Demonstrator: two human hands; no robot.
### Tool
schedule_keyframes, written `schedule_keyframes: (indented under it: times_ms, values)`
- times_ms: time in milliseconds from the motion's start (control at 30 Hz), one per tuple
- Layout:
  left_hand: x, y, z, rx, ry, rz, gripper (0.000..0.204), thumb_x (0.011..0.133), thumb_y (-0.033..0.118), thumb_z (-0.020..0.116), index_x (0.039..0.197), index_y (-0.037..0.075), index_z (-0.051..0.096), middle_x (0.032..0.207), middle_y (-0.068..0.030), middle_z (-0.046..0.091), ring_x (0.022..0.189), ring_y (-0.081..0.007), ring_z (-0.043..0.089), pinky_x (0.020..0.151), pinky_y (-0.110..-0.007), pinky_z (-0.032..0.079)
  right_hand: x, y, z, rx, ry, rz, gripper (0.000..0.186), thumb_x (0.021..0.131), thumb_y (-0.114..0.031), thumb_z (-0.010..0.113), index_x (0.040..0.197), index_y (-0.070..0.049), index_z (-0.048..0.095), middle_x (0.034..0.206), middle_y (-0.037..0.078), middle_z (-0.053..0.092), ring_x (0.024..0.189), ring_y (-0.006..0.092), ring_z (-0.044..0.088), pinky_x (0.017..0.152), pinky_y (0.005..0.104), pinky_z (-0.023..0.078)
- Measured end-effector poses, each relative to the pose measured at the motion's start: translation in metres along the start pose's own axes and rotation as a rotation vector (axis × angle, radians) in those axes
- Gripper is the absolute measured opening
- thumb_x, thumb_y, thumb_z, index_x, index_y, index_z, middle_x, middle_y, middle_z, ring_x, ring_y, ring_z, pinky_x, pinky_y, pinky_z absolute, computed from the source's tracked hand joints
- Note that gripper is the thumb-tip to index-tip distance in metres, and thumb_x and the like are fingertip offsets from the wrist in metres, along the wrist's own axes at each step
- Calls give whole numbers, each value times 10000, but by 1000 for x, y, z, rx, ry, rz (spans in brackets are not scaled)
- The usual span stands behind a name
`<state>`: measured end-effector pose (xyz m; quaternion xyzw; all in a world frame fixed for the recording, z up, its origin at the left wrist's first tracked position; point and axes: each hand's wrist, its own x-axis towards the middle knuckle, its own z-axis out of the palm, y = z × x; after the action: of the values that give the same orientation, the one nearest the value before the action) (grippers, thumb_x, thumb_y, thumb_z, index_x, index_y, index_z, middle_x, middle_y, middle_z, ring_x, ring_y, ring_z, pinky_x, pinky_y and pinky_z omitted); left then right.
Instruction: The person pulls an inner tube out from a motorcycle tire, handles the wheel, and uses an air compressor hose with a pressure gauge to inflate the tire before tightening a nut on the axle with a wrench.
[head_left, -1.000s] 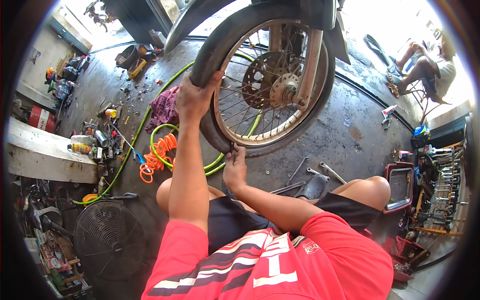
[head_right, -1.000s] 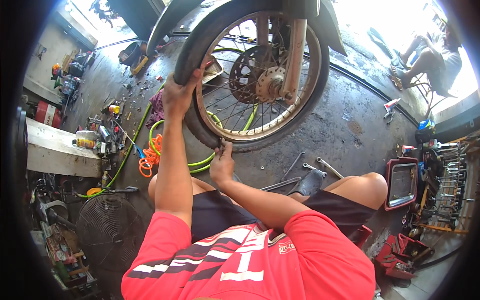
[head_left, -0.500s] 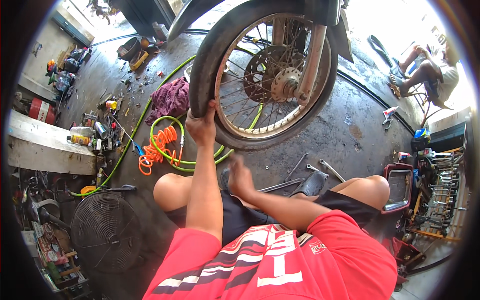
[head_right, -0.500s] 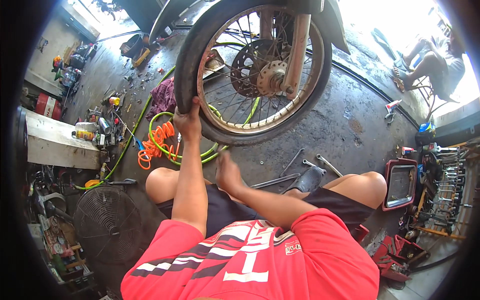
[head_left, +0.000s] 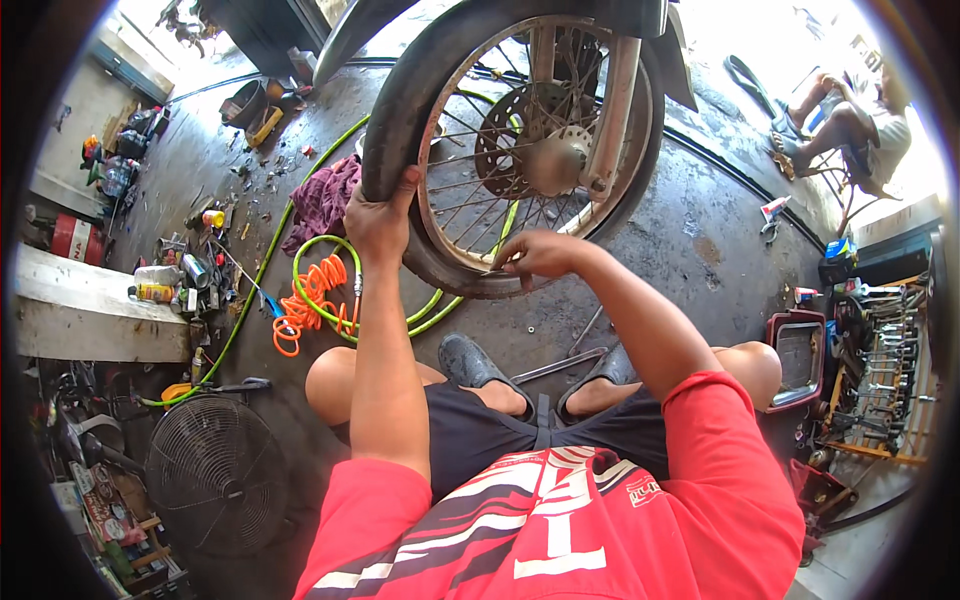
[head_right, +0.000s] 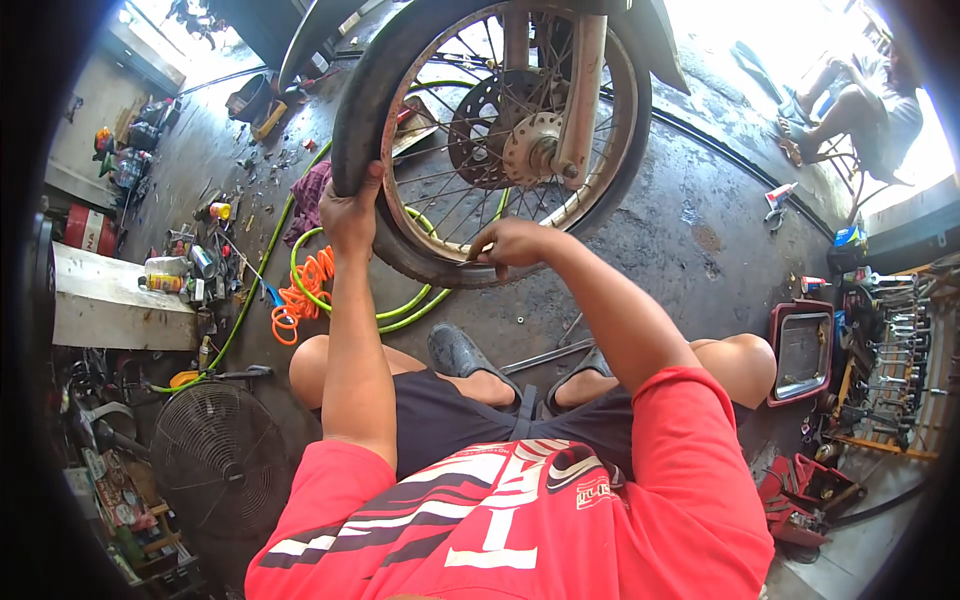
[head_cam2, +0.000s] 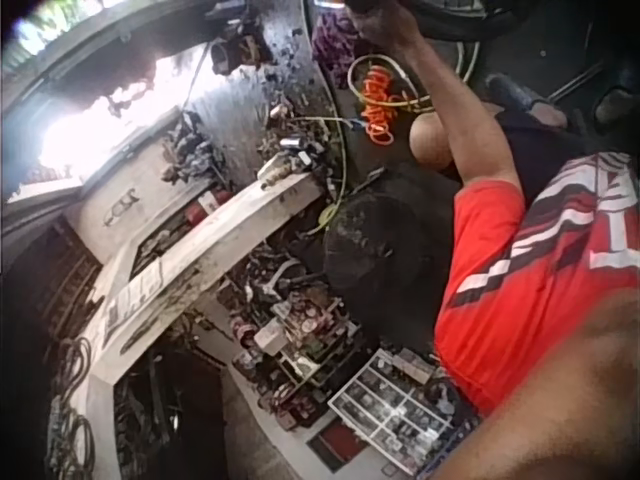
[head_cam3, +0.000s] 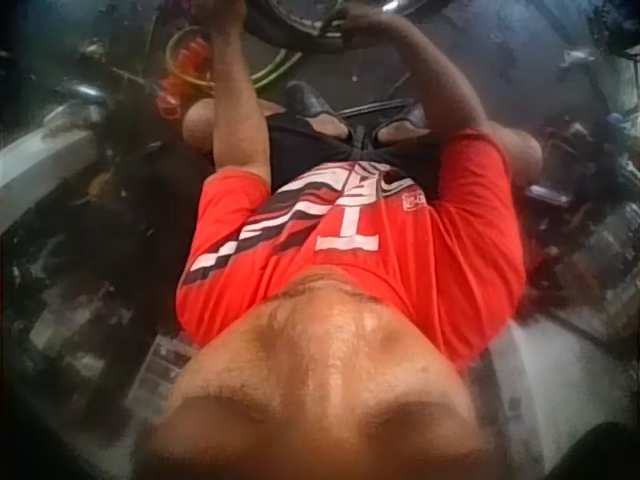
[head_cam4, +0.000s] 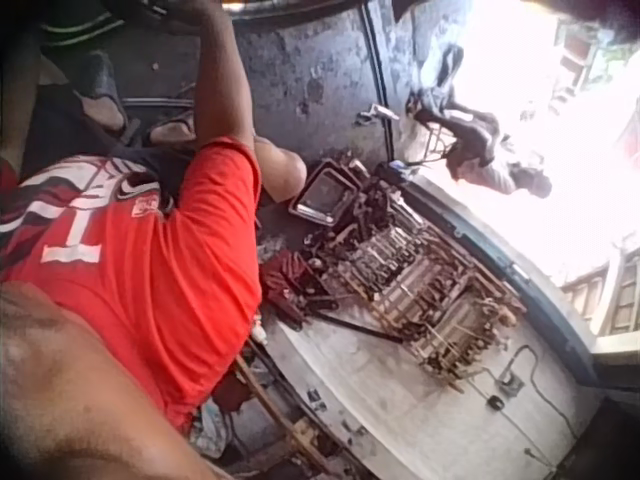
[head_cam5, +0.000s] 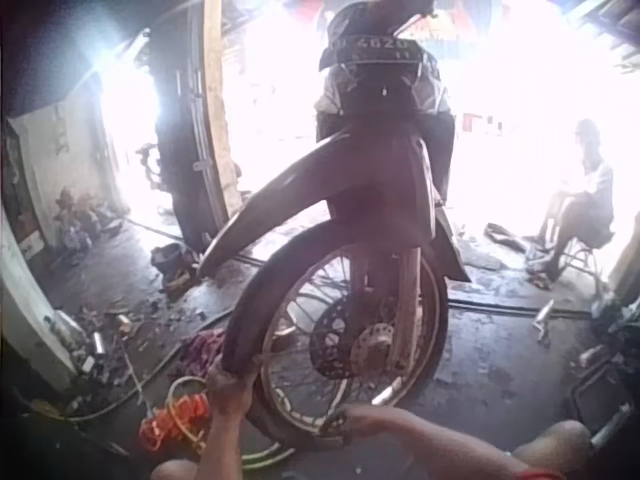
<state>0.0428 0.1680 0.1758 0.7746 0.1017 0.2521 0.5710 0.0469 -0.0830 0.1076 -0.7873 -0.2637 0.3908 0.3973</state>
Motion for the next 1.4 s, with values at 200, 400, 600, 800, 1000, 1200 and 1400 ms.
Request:
schedule_keyframes:
  times_ms: [200, 400, 600, 800, 1000, 1200, 1400]
  values:
    - [2, -15, -8, -1, -4, -6, 612, 687, 573, 861, 930, 25, 732, 875, -67, 754, 831, -170, 714, 781, -309, 521, 13, -4, -14, -22, -58, 18, 289, 948, -145, 587, 1202, -63, 697, 896, 62, 714, 639, 116, 666, 726, 322, 504]
    - [-1, -8, -4, 26, -4, -15, 618, 687, 581, 857, 929, 27, 731, 873, -70, 753, 832, -174, 715, 779, -312, 524, 33, -13, -15, 21, -192, 94, 308, 924, -178, 615, 1205, -84, 701, 903, 46, 727, 597, 103, 649, 954, 359, 465]
    - [0, 1, -12, 59, 14, -5, 623, 692, 592, 849, 942, 33, 732, 882, -73, 748, 849, -174, 708, 790, -313, 517, 15, -14, 70, 83, 330, 79, 293, 960, -239, 599, 1235, -144, 637, 1102, 203, 694, 1020, 338, 665, 860, 420, 502]
    - [32, 51, 6, 438, -118, 23, 870, 622, 811, 728, 999, 27, 714, 919, -163, 735, 903, -318, 717, 831, -421, 522, 57, -52, 188, 468, 1185, -72, 388, 994, -124, 526, 1370, -190, 455, 910, 238, 677, 863, 416, 687, 724, 474, 516]
    - [22, 20, 5, 161, 104, 420, 840, 765, 658, 743, 1189, -55, 616, 949, -162, 717, 926, -302, 694, 858, -403, 513, 57, -99, 173, 688, 1040, 42, 373, 1013, -122, 501, 1376, -185, 439, 773, 228, 645, 695, 375, 664, 621, 414, 465]
    - [-22, -20, -14, -83, -48, 49, 516, 829, 441, 800, 1073, -1, 690, 942, -45, 703, 847, -138, 627, 787, -285, 479, 57, -88, 187, 414, 1114, -159, 422, 996, -82, 492, 1400, -170, 406, 775, 266, 636, 688, 461, 627, 599, 488, 470]
    - [2, -9, -6, -90, -41, 39, 425, 824, 375, 821, 1024, 14, 720, 900, -17, 713, 801, -102, 624, 740, -274, 483, 5, 6, 229, 179, 954, -240, 467, 952, -59, 576, 1393, -131, 440, 872, 226, 644, 566, 217, 549, 526, 356, 439]
